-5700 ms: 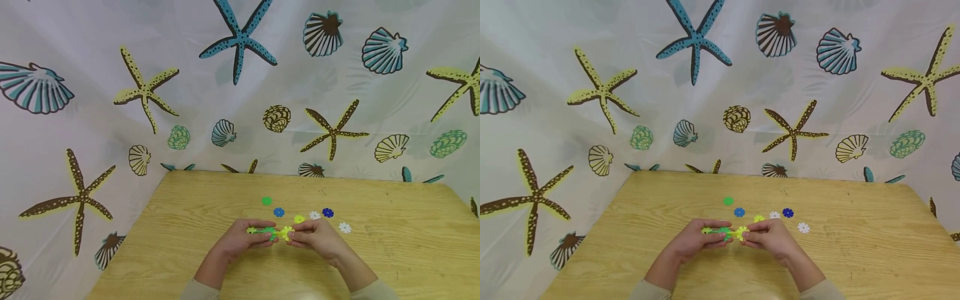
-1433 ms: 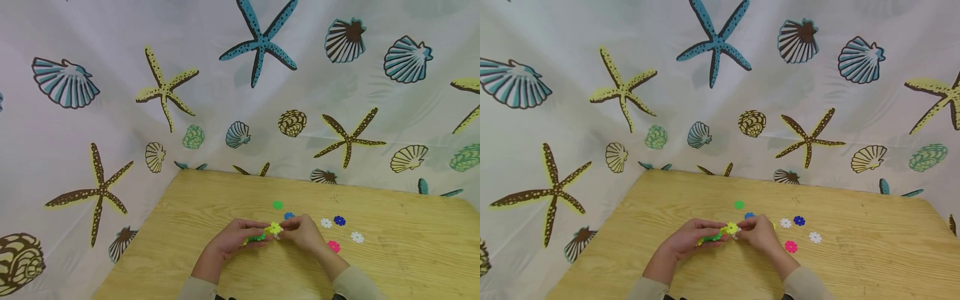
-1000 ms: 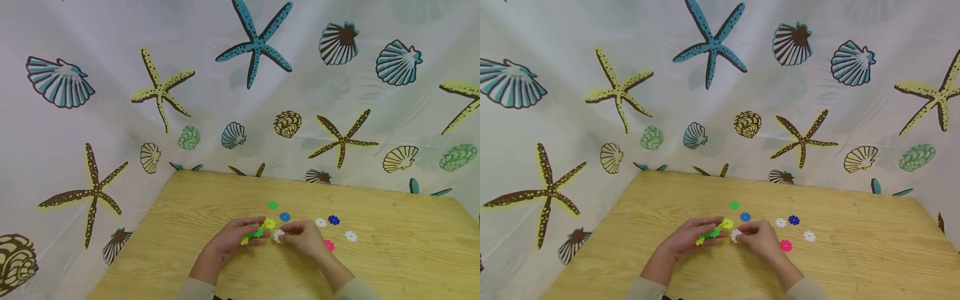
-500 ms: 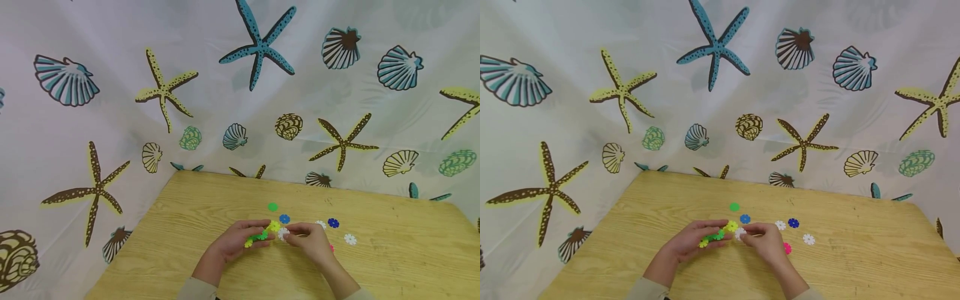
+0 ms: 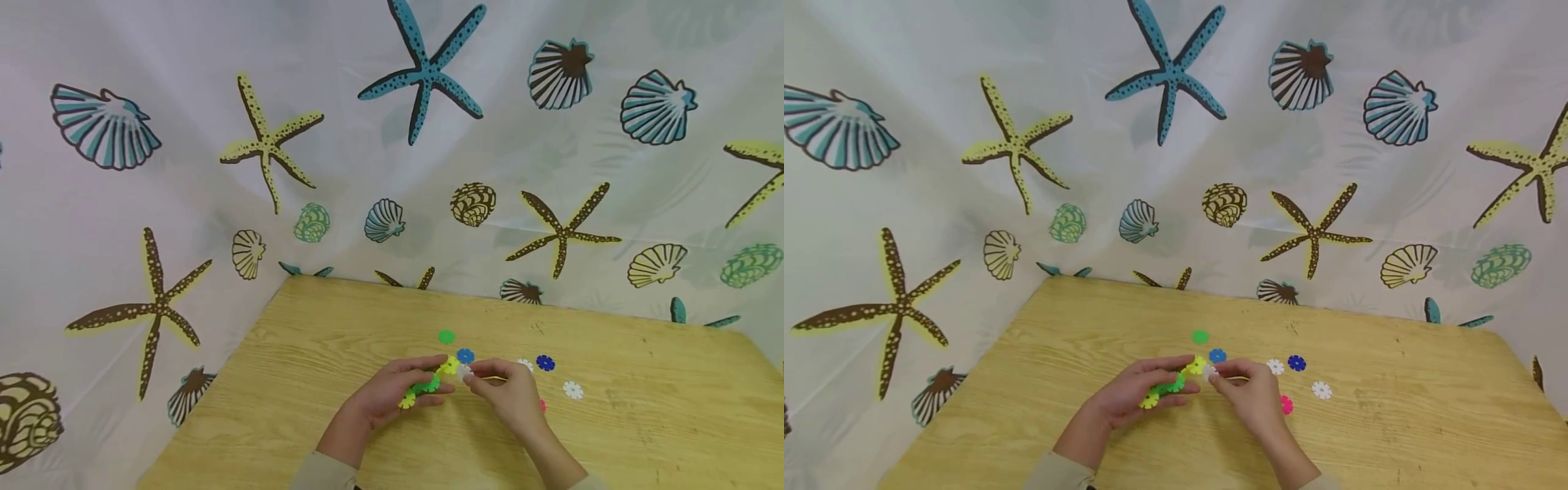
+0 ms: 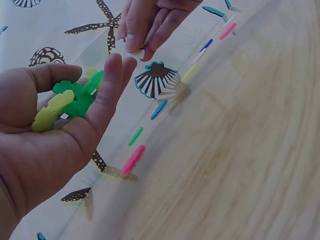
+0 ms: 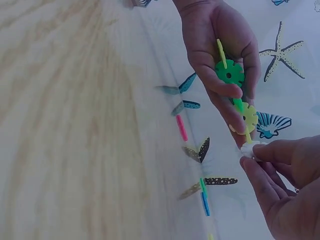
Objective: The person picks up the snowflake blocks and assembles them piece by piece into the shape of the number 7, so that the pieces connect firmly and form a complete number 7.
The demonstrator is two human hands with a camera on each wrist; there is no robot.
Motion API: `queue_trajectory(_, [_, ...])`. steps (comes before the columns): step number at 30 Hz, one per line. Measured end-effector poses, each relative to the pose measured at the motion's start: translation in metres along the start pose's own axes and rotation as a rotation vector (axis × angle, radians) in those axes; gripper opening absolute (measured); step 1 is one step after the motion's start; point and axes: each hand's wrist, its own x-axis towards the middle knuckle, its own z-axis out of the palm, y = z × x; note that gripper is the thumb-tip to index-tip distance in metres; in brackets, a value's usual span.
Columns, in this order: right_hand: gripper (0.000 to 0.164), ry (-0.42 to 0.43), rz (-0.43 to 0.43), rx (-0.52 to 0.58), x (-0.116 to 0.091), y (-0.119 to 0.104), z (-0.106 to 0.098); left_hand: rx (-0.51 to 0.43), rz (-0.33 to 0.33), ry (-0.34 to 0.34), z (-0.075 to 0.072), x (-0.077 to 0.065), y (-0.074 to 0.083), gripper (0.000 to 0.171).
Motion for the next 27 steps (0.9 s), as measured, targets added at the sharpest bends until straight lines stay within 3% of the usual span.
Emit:
queue_trajectory(8, [0.010, -0.022, -0.090, -0.019, -0.001, -0.004, 0.004, 0.146, 0.020, 0.000, 0.000, 0.001, -0.003, 0.045])
queue_trajectory(13, [0.006, 0.003, -0.098, -0.041, -0.001, -0.004, 0.004, 0.196, 0.008, -0.003, 0.004, 0.002, -0.001, 0.044])
queue_trajectory(20, [0.005, 0.008, -0.078, -0.031, -0.001, 0.000, 0.001, 0.185, -0.011, -0.022, 0.010, 0.004, 0.000, 0.043])
queue_trajectory(27, [0.010, -0.047, -0.075, 0.026, -0.001, 0.000, 0.000, 0.131, -0.023, -0.034, 0.007, 0.001, 0.002, 0.045])
